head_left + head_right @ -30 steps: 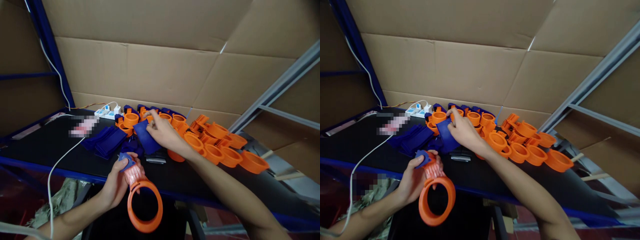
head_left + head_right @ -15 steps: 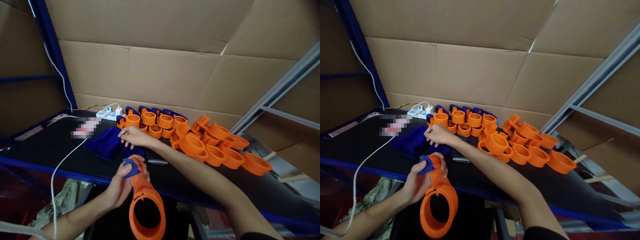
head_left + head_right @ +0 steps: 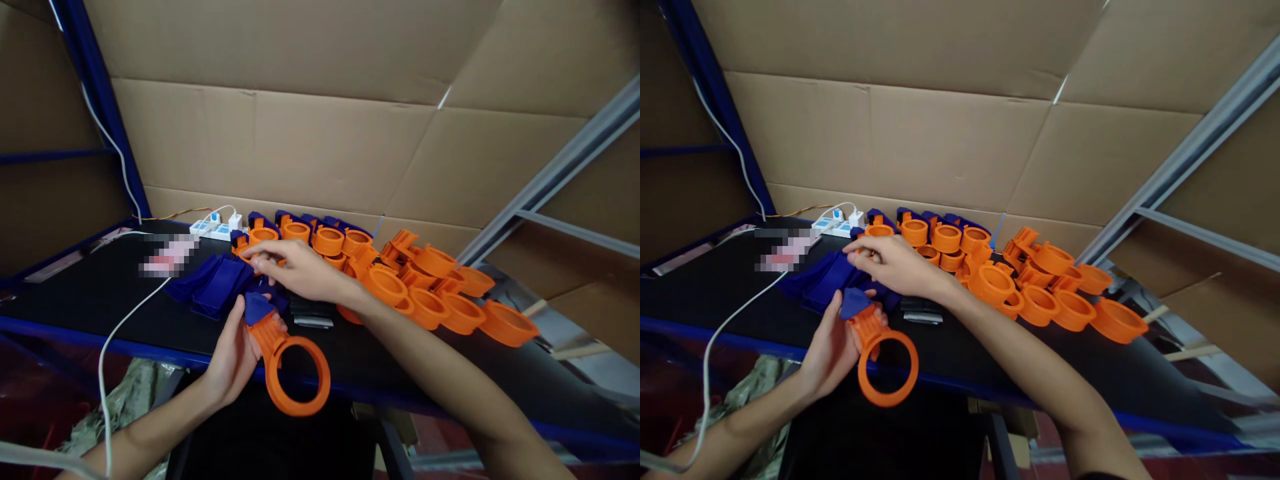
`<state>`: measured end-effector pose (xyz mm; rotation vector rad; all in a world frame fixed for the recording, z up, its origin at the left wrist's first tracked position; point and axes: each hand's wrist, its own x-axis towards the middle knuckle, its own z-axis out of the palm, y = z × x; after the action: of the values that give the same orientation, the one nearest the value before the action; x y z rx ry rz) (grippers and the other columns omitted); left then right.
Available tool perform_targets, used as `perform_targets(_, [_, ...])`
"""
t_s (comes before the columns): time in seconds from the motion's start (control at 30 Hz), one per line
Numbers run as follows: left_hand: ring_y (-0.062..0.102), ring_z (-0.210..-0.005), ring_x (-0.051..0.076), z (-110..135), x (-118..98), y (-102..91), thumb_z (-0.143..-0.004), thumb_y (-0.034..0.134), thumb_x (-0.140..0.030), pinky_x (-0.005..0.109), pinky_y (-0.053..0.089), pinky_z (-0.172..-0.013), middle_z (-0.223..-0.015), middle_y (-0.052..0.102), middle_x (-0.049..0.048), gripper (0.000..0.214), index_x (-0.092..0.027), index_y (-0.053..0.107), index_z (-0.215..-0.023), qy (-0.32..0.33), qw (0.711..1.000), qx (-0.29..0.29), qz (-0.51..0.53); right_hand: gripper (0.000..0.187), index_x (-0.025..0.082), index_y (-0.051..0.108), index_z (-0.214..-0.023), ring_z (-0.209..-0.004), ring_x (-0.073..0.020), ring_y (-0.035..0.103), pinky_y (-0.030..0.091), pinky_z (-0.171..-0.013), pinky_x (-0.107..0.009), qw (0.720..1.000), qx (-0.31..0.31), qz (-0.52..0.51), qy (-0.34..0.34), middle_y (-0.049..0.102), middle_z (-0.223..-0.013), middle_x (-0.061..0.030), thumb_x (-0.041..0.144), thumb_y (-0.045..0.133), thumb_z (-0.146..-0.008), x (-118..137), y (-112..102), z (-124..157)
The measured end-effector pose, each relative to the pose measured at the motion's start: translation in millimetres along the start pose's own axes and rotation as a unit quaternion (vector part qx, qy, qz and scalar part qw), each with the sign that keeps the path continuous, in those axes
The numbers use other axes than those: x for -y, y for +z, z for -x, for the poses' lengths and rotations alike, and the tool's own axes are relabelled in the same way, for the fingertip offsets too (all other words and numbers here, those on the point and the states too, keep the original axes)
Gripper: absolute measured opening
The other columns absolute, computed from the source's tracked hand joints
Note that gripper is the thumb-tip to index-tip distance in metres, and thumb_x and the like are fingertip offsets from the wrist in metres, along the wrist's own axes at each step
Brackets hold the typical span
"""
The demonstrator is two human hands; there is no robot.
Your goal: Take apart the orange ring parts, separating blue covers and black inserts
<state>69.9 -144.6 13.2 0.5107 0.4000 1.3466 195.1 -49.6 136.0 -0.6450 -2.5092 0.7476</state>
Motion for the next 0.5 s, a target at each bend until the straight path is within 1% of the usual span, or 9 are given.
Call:
perform_targets(0.07, [0.069,-0.086,0.023,-3,-1,0.3,-0.093,0.053,-0.053,0.039,0.055,-0.083,-0.096,0.071,0.0105,0.048,-0.015,0.061,-0.121,-0.007,1.000,-0.004,-0.003,0.029,0.020,0.064,-0.117,-0.081,-0.0122,0.062,0.050,-0.073,-0.025,0.993,0.030,0.083,-0.082,0.068,-0.099,-0.0040,0.037,0.059,-0.094,13,-8,20])
perform_targets(0.13, [0.070,-0.087,0.023,-5,0,1.1,-0.093,0.056,-0.048,0.037,0.055,-0.083,-0.098,0.072,0.0097,0.044,-0.015,0.061,-0.121,0.000,1.000,-0.007,-0.017,0.028,0.020,0.065,-0.113,-0.091,-0.0140,0.062,0.050,-0.077,-0.026,0.974,0.055,0.183,-0.125,0.066,-0.107,-0.0054,0.036,0.065,-0.090,21,-9,38])
perform_targets(0.2, [0.071,-0.081,0.021,-4,2,1.8,-0.091,0.061,-0.044,0.034,0.055,-0.078,-0.093,0.073,0.0075,0.039,-0.016,0.061,-0.117,0.014,0.999,-0.015,-0.039,0.022,0.018,0.064,-0.110,-0.093,-0.0147,0.061,0.049,-0.075,-0.026,0.948,0.050,0.283,-0.139,0.064,-0.107,-0.0069,0.032,0.061,-0.093,22,-3,51])
perform_targets(0.27, [0.069,-0.067,0.018,-2,4,2.3,-0.089,0.064,-0.042,0.028,0.054,-0.064,-0.080,0.072,0.0047,0.033,-0.015,0.062,-0.108,0.019,0.997,-0.027,-0.068,0.021,0.016,0.063,-0.109,-0.087,-0.0148,0.061,0.048,-0.069,-0.026,0.920,0.022,0.364,-0.147,0.064,-0.100,-0.0075,0.030,0.053,-0.097,19,5,60])
perform_targets(0.3, [0.066,-0.059,0.016,-1,5,2.7,-0.088,0.065,-0.043,0.025,0.051,-0.056,-0.073,0.070,0.0031,0.031,-0.016,0.061,-0.101,0.015,0.996,-0.034,-0.085,0.022,0.015,0.063,-0.110,-0.083,-0.0148,0.061,0.047,-0.065,-0.026,0.908,0.005,0.391,-0.151,0.064,-0.095,-0.0071,0.029,0.049,-0.099,16,10,64])
perform_targets(0.33, [0.063,-0.052,0.014,1,5,3.3,-0.088,0.064,-0.045,0.022,0.046,-0.049,-0.066,0.067,0.0013,0.030,-0.017,0.059,-0.096,0.009,0.994,-0.039,-0.102,0.024,0.014,0.063,-0.111,-0.080,-0.0147,0.061,0.046,-0.062,-0.026,0.899,-0.013,0.410,-0.152,0.064,-0.091,-0.0066,0.028,0.047,-0.100,12,14,68])
perform_targets(0.4, [0.055,-0.043,0.011,3,7,5.7,-0.089,0.061,-0.047,0.018,0.033,-0.038,-0.057,0.061,-0.0017,0.030,-0.019,0.055,-0.091,0.005,0.990,-0.048,-0.130,0.027,0.012,0.062,-0.113,-0.075,-0.0141,0.061,0.045,-0.056,-0.025,0.894,-0.045,0.421,-0.149,0.064,-0.085,-0.0056,0.027,0.044,-0.100,5,20,74])
perform_targets(0.43, [0.052,-0.041,0.010,3,7,7.4,-0.090,0.060,-0.048,0.016,0.028,-0.037,-0.055,0.059,-0.0028,0.029,-0.019,0.054,-0.091,0.009,0.989,-0.052,-0.138,0.027,0.011,0.062,-0.114,-0.074,-0.0136,0.062,0.045,-0.056,-0.025,0.895,-0.059,0.418,-0.147,0.064,-0.084,-0.0054,0.026,0.043,-0.101,1,23,76])
perform_targets(0.5, [0.048,-0.039,0.009,4,8,11.2,-0.090,0.059,-0.049,0.016,0.022,-0.036,-0.053,0.057,-0.0040,0.029,-0.020,0.053,-0.091,0.017,0.988,-0.059,-0.143,0.029,0.011,0.061,-0.119,-0.074,-0.0126,0.062,0.046,-0.057,-0.023,0.901,-0.076,0.402,-0.147,0.065,-0.084,-0.0056,0.025,0.043,-0.101,-7,27,78])
